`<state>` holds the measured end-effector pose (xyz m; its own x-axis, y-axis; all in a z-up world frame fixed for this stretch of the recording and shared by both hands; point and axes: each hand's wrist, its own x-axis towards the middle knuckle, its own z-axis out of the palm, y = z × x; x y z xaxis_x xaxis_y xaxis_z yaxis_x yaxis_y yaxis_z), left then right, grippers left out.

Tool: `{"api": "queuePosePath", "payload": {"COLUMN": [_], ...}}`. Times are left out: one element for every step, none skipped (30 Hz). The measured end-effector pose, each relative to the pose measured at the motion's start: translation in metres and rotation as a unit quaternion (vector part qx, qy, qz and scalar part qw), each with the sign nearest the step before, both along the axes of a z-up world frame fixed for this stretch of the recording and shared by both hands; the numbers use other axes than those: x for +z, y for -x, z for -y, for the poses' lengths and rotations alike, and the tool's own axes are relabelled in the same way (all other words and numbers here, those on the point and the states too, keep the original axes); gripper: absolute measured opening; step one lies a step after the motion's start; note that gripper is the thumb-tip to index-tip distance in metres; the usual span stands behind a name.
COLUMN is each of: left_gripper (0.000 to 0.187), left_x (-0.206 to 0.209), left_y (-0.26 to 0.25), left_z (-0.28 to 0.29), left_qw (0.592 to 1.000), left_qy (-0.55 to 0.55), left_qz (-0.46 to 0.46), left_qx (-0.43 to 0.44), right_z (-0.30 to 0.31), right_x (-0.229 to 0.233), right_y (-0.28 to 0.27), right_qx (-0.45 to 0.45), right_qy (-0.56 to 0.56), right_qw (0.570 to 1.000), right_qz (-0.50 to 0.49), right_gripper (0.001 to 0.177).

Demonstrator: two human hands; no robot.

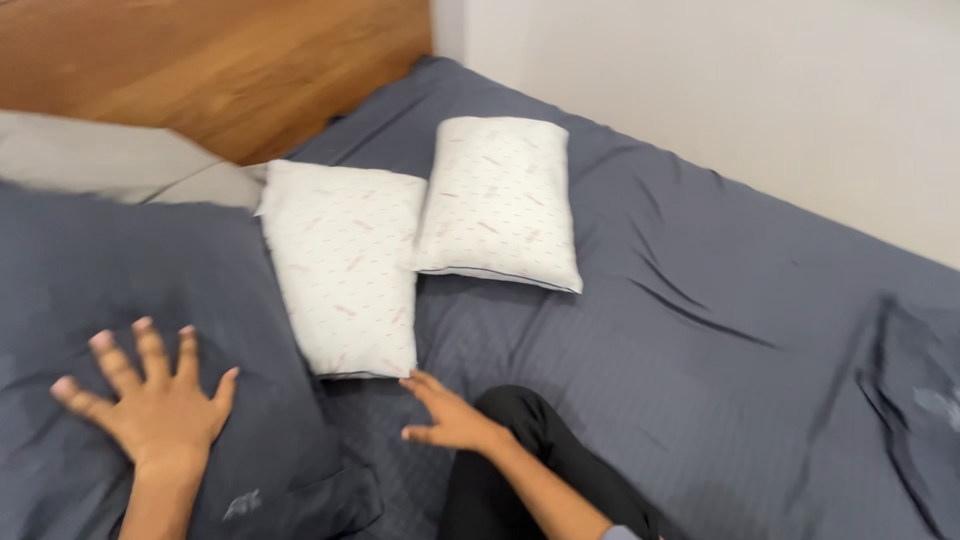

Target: The person inserts a pillow into a dark blue pillowcase on a bed, smoothing and adjusting the fabric to fit. They then place the finished pillow aside and begin handling a second pillow with a white dotted cover.

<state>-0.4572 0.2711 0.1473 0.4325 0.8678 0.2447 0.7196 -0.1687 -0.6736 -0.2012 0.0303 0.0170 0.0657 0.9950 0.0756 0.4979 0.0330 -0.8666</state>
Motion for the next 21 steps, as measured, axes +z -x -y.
{"api": "queuePosePath", "payload": {"left_gripper": [0.083, 0.085, 0.086, 0.087, 0.088, 0.089, 0.093, 0.096, 0.099, 0.103, 0.103, 0.104, 0.105, 0.106, 0.107, 0.108, 0.108, 0.109, 0.109, 0.110, 0.111], "left_x": [-0.006, -0.012, -0.017, -0.023, -0.030, -0.035, -0.038, -0.040, -0.042, -0.043, -0.043, -0.043, -0.044, -0.045, -0.047, -0.049, -0.053, -0.061, -0.070, -0.082, -0.094], "left_y": [-0.004, -0.009, -0.020, -0.033, -0.050, -0.070, -0.094, -0.121, -0.149, -0.176, -0.203, -0.228, -0.253, -0.275, -0.299, -0.321, -0.341, -0.362, -0.381, -0.398, -0.416], "left_z": [0.003, 0.007, 0.009, 0.011, 0.016, 0.021, 0.024, 0.029, 0.037, 0.046, 0.056, 0.067, 0.079, 0.090, 0.101, 0.111, 0.118, 0.125, 0.131, 0.134, 0.135], "left_qw": [0.977, 0.911, 0.878, 0.839, 0.870, 0.896, 0.894, 0.891, 0.868, 0.843, 0.845, 0.846, 0.846, 0.847, 0.852, 0.857, 0.862, 0.867, 0.870, 0.874, 0.878], "left_qy": [-0.005, -0.005, 0.013, 0.032, 0.064, 0.091, 0.126, 0.158, 0.188, 0.217, 0.235, 0.252, 0.254, 0.256, 0.267, 0.276, 0.271, 0.266, 0.260, 0.266, 0.273], "left_qz": [0.164, 0.321, 0.375, 0.426, 0.382, 0.338, 0.326, 0.314, 0.339, 0.362, 0.341, 0.321, 0.301, 0.282, 0.252, 0.222, 0.196, 0.172, 0.147, 0.135, 0.123], "left_qx": [-0.133, -0.258, -0.297, -0.337, -0.305, -0.272, -0.281, -0.288, -0.312, -0.332, -0.339, -0.343, -0.359, -0.372, -0.375, -0.375, -0.380, -0.386, -0.392, -0.383, -0.374], "right_z": [0.010, 0.019, 0.032, 0.050, 0.069, 0.089, 0.111, 0.133, 0.156, 0.181, 0.206, 0.231, 0.254, 0.277, 0.298, 0.313, 0.322, 0.332, 0.340, 0.345, 0.346], "right_x": [0.010, 0.021, 0.032, 0.042, 0.050, 0.057, 0.063, 0.067, 0.069, 0.069, 0.068, 0.066, 0.061, 0.056, 0.050, 0.043, 0.035, 0.028, 0.023, 0.019, 0.015], "right_y": [-0.013, -0.028, -0.044, -0.061, -0.076, -0.092, -0.105, -0.118, -0.130, -0.138, -0.146, -0.152, -0.156, -0.159, -0.162, -0.165, -0.169, -0.173, -0.179, -0.185, -0.193], "right_qx": [-0.032, -0.063, -0.088, -0.113, -0.136, -0.184, -0.230, -0.265, -0.300, -0.336, -0.371, -0.398, -0.424, -0.443, -0.462, -0.478, -0.497, -0.516, -0.533, -0.516, -0.496], "right_qy": [0.014, 0.026, -0.023, -0.069, -0.113, -0.080, -0.047, -0.028, -0.009, 0.015, 0.039, 0.051, 0.062, 0.074, 0.086, 0.098, 0.135, 0.172, 0.209, 0.185, 0.161], "right_qw": [0.998, 0.993, 0.995, 0.991, 0.982, 0.979, 0.972, 0.964, 0.954, 0.942, 0.928, 0.916, 0.903, 0.892, 0.881, 0.870, 0.855, 0.837, 0.817, 0.836, 0.852], "right_qz": [-0.048, -0.099, -0.046, 0.012, 0.071, 0.023, -0.026, -0.016, -0.005, -0.006, -0.006, -0.018, -0.031, -0.042, -0.054, -0.066, -0.067, -0.068, -0.070, -0.010, 0.051], "right_gripper": [0.084, 0.079, 0.076, 0.072, 0.069, 0.069, 0.069, 0.067, 0.066, 0.064, 0.063, 0.062, 0.062, 0.062, 0.062, 0.063, 0.063, 0.063, 0.064, 0.064, 0.064]}}
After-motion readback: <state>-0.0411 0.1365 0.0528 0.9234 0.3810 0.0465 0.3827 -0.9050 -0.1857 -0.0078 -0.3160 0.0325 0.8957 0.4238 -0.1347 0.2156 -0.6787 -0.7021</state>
